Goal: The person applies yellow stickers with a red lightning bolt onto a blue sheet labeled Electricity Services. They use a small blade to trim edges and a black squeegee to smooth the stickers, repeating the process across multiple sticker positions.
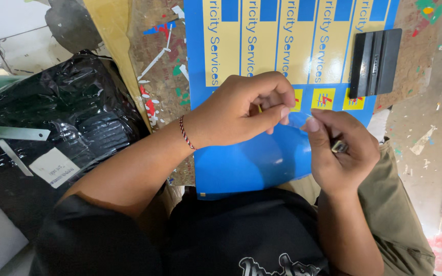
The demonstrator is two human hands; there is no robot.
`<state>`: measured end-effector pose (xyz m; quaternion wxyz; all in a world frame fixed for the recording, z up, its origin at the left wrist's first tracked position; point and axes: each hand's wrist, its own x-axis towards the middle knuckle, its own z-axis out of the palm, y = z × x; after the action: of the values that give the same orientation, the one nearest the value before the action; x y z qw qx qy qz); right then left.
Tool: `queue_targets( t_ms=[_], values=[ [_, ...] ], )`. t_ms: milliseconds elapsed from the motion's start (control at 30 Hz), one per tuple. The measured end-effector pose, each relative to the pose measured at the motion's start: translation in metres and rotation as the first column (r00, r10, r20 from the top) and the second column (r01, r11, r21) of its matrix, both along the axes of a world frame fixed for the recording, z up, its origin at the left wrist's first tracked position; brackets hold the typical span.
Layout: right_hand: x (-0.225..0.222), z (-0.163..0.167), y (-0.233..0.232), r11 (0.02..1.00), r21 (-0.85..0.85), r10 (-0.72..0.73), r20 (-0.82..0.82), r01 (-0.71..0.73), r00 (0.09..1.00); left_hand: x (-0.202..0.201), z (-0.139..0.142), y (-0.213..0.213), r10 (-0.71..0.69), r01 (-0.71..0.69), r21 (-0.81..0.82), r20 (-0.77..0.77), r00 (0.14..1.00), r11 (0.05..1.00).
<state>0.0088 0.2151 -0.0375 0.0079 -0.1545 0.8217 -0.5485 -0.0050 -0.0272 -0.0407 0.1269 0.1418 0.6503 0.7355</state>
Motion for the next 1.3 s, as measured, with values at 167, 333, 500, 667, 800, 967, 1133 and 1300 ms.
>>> queue_targets(
  t_ms=[167,333,500,667,800,967,1133,1300],
  values=[
    [-0.004,0.003,0.012,0.856,-0.517,0.208,0.375,0.018,0.903,0.003,-0.002,0.003,-0.062,0.047,0.120,0.126,0.990,0.992],
    [-0.013,-0.004,0.012,0.749,-0.662,0.324,0.328,-0.028,0.887,0.001,-0.004,0.000,-0.130,0.105,0.226,0.100,0.986,0.968],
    [-0.005,0.002,0.006,0.915,-0.403,0.149,0.290,-0.021,0.945,0.005,-0.001,-0.001,-0.122,0.110,0.118,0.102,0.987,0.987],
    [-0.008,0.008,-0.008,0.987,-0.114,-0.058,0.418,0.116,0.906,0.003,-0.004,0.005,-0.020,0.026,-0.125,0.049,0.999,0.992],
    [-0.011,0.009,0.005,0.982,0.188,-0.036,0.284,-0.018,0.958,0.001,-0.006,0.004,0.003,-0.015,-0.172,-0.070,0.998,0.985],
    [-0.031,-0.012,0.081,0.926,-0.310,-0.124,0.282,0.213,0.951,-0.008,-0.007,-0.013,0.220,-0.240,-0.264,-0.106,0.970,0.934],
    [-0.080,-0.061,0.164,0.164,-0.713,-0.194,0.655,0.682,0.731,-0.017,-0.012,-0.028,0.386,-0.375,-0.614,-0.122,0.914,0.694],
    [-0.072,-0.077,0.173,0.042,-0.721,-0.126,0.683,0.691,0.720,-0.014,-0.009,-0.026,0.174,-0.243,-0.773,-0.173,0.970,0.586]
  ],
)
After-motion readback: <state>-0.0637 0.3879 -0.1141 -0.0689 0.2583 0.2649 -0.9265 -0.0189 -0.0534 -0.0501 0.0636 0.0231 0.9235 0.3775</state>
